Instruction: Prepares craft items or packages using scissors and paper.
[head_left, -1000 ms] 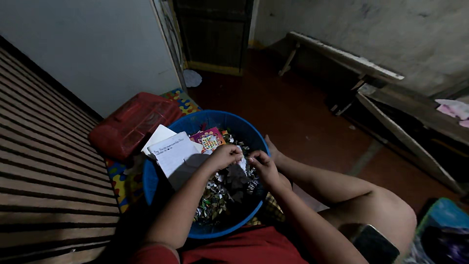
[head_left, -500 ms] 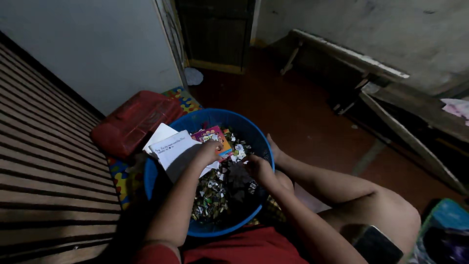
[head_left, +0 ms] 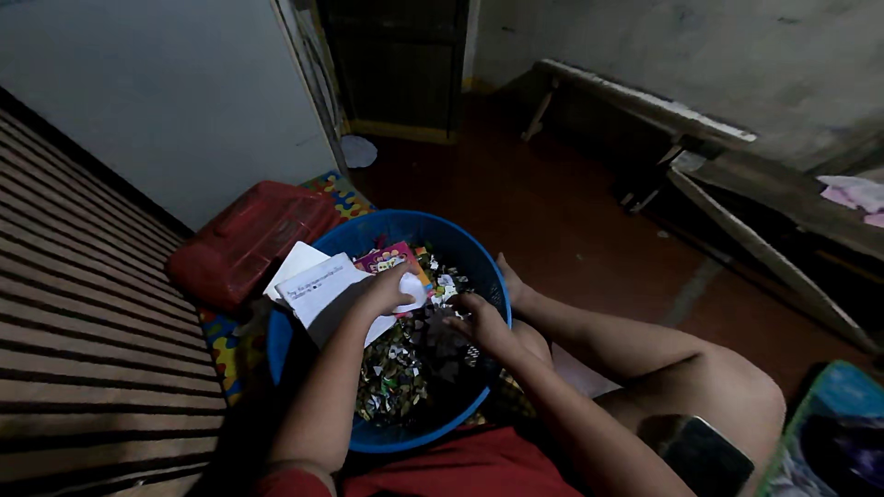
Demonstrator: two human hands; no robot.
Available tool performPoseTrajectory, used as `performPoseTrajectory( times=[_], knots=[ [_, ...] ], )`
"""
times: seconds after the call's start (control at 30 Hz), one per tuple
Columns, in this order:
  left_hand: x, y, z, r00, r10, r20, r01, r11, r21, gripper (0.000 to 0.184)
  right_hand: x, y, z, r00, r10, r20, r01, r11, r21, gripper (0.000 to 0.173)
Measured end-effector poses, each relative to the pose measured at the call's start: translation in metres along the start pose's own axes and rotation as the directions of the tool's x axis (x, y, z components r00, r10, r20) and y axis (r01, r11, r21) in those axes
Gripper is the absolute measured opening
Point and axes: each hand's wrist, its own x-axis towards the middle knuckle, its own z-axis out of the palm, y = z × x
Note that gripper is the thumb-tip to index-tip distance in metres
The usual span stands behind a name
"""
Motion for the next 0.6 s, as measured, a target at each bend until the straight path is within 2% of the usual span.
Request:
performPoseTrajectory(
  times=[0.1, 0.17, 0.23, 0.33, 0.47, 0.6],
  knots=[
    [-0.006, 0.021, 0.008, 0.991, 0.133, -0.007, -0.131, 0.968, -0.214, 0.062, 0.002, 0.005, 0.001, 0.999, 0.020, -0.046, -0.014, 0.993, 0.120, 0.059],
    [-0.009, 0.031, 0.017, 0.979, 0.204, -0.028, -0.204, 0.936, -0.286, 0.063, 0.001, 0.004, 0.000, 0.998, 0.043, -0.049, -0.034, 0.986, 0.162, 0.062],
    [-0.011, 0.038, 0.026, 0.970, 0.242, -0.035, -0.240, 0.916, -0.321, 0.063, -0.001, 0.000, -0.003, 0.996, 0.066, -0.066, -0.052, 0.980, 0.193, 0.054],
    [-0.014, 0.044, 0.032, 0.966, 0.253, -0.053, -0.255, 0.903, -0.345, 0.053, -0.004, 0.001, -0.003, 0.989, 0.070, -0.127, -0.038, 0.970, 0.238, 0.035],
    [-0.019, 0.050, 0.031, 0.970, 0.210, -0.123, -0.241, 0.894, -0.377, 0.036, -0.004, 0.004, -0.001, 0.985, 0.024, -0.169, 0.026, 0.957, 0.288, 0.029],
    [-0.015, 0.047, 0.033, 0.973, 0.152, -0.172, -0.207, 0.907, -0.366, 0.032, -0.005, 0.006, 0.001, 0.966, -0.024, -0.259, 0.100, 0.953, 0.285, 0.021]
  ],
)
